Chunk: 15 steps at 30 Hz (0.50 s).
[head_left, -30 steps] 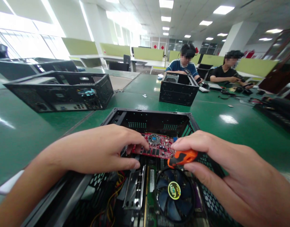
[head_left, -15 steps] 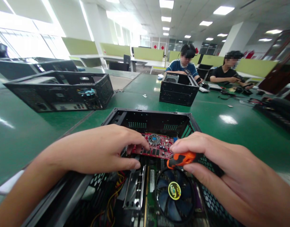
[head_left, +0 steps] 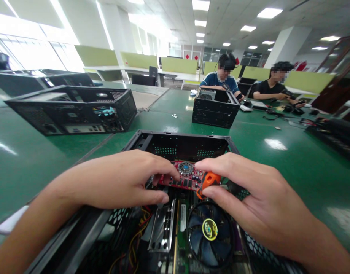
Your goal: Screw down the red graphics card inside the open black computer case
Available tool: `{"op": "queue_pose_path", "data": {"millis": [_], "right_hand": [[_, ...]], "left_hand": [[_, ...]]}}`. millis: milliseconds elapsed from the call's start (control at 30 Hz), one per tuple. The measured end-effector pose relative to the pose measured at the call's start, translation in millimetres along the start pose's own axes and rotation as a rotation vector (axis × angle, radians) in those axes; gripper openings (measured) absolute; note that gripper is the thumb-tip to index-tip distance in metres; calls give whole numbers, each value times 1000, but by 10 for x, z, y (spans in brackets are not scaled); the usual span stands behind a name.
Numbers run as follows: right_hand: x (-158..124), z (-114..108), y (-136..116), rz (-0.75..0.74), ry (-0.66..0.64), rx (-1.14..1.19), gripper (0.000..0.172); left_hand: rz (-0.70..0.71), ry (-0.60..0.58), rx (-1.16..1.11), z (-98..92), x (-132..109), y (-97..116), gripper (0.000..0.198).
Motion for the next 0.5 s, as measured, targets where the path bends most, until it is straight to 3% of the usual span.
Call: {"op": "queue_pose_path", "data": {"millis": [267,500], "right_hand": [[-7,6,79,43,9,-6,46],[-28,-124,82,94,18,-14,23]], "left_hand": [[0,-7,3,-4,-8,-4,24],[6,-5,-3,2,-10,-8,25]]}}
Point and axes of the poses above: each hand's wrist, its own x-axis towards the middle knuckle, its own z-axis out of the palm, y = z × x, the point moved 8 cm from there along x, towards the middle knuckle, and after that the axes turned 9 degrees about -y, right-handed, at the moved point
